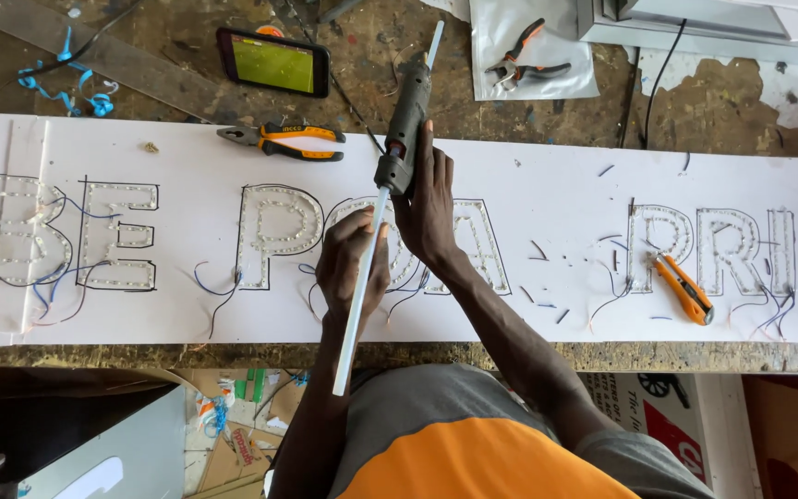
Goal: The person uses a soldering iron to join wires on LED strips arranged in letter shapes on a white board. They then use a hot glue gun to secure the LED strips and wires to the board, working on letters that spell out 'OMBRE DOA PRIC'.
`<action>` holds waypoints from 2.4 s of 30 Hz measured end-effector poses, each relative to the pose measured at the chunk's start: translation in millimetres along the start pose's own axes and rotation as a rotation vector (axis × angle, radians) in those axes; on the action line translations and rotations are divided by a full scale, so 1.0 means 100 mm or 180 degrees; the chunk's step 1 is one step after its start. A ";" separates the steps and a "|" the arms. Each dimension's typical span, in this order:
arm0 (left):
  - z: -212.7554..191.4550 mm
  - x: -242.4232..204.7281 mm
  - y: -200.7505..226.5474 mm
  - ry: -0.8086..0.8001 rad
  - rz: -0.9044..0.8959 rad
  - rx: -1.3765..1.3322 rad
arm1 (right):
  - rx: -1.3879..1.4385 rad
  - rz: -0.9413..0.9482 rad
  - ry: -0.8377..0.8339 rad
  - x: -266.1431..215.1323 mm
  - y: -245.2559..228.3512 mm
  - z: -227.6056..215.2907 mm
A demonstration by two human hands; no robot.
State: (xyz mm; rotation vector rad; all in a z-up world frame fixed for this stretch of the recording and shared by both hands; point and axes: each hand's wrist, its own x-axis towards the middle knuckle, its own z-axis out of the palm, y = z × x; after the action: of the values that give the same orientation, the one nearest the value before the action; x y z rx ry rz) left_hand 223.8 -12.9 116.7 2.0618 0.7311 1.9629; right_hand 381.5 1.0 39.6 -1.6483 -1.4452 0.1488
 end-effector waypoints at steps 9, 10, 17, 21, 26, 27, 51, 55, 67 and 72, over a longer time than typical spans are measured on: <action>0.37 0.01 -0.07 -0.0030 0.0322 -0.0135 | 0.0343 0.0004 -0.0252 0.01 0.20 -0.02; 0.41 0.03 -0.10 0.0000 0.0288 -0.0061 | 0.0370 -0.0024 -0.0329 0.01 0.20 -0.04; 0.03 -0.58 -0.19 -0.0316 -0.0020 -0.0804 | 0.1660 0.0937 -0.0936 0.21 -0.13 -0.60; -0.86 -0.89 -0.44 0.0073 -0.0908 0.0253 | 0.1545 0.0700 -0.1813 0.19 -0.42 -0.85; -1.47 -1.13 -0.55 0.0284 -0.1172 0.1493 | 0.1620 0.0786 -0.2252 0.00 -0.69 -0.64; -1.55 -1.16 -0.54 0.0357 -0.1210 0.1601 | 0.1743 0.0840 -0.2317 0.00 -0.85 -0.58; -1.61 -1.31 -0.58 0.0517 -0.1654 0.1245 | 0.1536 0.0302 -0.2568 -0.22 -0.72 -0.07; -1.61 -1.31 -0.61 0.0530 -0.1629 0.1308 | 0.1518 0.0209 -0.2621 -0.22 -0.65 -0.08; -1.57 -1.32 -0.64 0.0234 -0.1753 0.1723 | 0.1427 -0.0032 -0.2779 -0.24 -0.88 -0.10; -1.58 -1.26 -0.59 0.0273 -0.1886 0.1633 | 0.1090 0.0002 -0.2834 -0.12 -1.10 -0.28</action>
State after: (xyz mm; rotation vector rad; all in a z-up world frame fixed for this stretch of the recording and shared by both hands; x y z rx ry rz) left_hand 57.9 -52.5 -6.5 1.6859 1.7739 1.6304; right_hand 314.3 -35.2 125.1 -1.3328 -1.9070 1.1804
